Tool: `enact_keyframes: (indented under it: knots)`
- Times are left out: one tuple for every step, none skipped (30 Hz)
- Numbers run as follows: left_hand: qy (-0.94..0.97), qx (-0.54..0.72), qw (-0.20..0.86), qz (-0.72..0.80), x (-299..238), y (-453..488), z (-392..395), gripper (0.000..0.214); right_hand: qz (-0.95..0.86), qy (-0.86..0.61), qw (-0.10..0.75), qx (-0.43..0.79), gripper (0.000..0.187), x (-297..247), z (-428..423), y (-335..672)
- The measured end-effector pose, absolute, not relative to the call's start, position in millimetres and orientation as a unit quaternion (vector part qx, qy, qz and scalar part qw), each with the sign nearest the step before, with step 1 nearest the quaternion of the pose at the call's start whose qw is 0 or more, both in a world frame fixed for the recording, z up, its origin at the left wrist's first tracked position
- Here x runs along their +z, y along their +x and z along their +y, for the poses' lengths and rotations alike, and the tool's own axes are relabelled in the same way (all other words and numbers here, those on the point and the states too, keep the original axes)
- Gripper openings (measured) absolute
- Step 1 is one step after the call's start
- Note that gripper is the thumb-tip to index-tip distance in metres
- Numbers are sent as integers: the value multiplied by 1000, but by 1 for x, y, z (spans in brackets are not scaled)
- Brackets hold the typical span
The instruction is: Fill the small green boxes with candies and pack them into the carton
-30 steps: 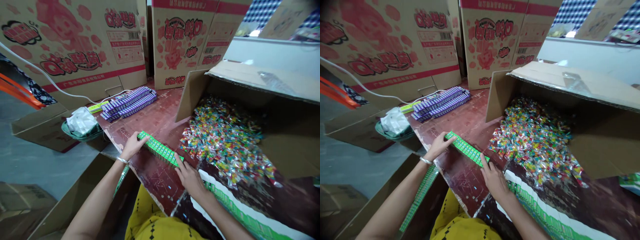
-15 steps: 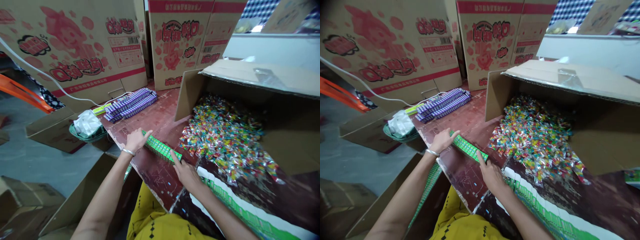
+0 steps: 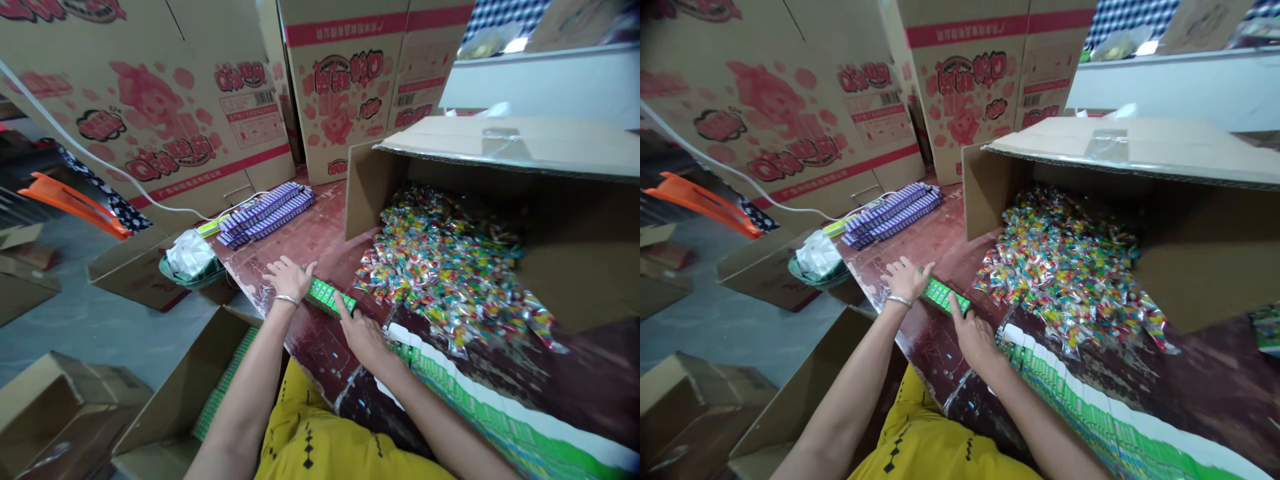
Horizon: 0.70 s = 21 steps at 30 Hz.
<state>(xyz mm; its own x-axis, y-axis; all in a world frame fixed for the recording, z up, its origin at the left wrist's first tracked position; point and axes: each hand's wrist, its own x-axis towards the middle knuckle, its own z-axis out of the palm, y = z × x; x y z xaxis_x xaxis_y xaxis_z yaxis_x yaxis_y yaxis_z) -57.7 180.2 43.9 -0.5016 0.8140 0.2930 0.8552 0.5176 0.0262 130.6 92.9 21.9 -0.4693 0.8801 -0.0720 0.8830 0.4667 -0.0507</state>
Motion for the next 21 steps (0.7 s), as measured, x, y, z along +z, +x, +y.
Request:
enact_keyframes:
  knots:
    - [-483,-84,124,-863,44,-58,180,96,856,515,14,-44,66,23,92,131]
    - [-482,-82,124,-863,45,-59,180,96,857,513,8,-48,67,25,92,132]
    - [-481,-79,124,-865,45,-59,180,96,859,510,0,-52,68,28,92,132]
    - [-479,-77,123,-865,45,-59,180,95,860,507,-7,-55,70,30,92,133]
    - [-479,-76,122,-866,45,-58,180,95,862,504,-11,-58,71,32,93,134]
    - [-480,-76,121,-865,45,-58,179,95,863,502,-13,-60,73,33,93,134]
    - [-482,-78,120,-864,45,-57,179,94,863,501,-12,-62,73,35,94,134]
    - [-485,-80,118,-863,45,-57,179,94,863,501,-9,-63,73,35,95,134]
    - [-487,-81,115,-862,45,-57,179,94,862,502,-5,-62,73,36,97,134]
    - [-488,-83,111,-862,46,-56,179,94,861,504,-1,-60,72,35,98,133]
    - [-487,-85,106,-863,47,-56,179,95,861,506,3,-56,71,35,99,133]
    - [-486,-85,100,-864,48,-56,179,96,860,507,7,-53,70,34,99,132]
    - [-484,-85,92,-866,51,-55,178,97,860,508,10,-49,69,34,100,131]
    - [-481,-84,84,-868,53,-55,177,98,860,508,11,-46,68,33,99,131]
    - [-479,-84,76,-870,55,-54,176,98,860,508,14,-43,67,32,99,131]
    - [-476,-83,66,-873,58,-53,174,98,860,508,17,-40,66,31,98,132]
    - [-471,-85,59,-876,59,-53,172,99,859,509,21,-37,65,30,97,133]
    - [-470,-88,52,-877,60,-52,170,100,860,509,28,-31,65,30,97,134]
    - [-471,-91,44,-876,60,-53,170,100,862,506,34,-20,64,29,97,135]
    - [-474,-98,38,-874,59,-54,170,100,860,508,42,-5,63,28,97,136]
    - [-484,-106,28,-868,57,-55,170,100,863,503,50,3,63,27,98,136]
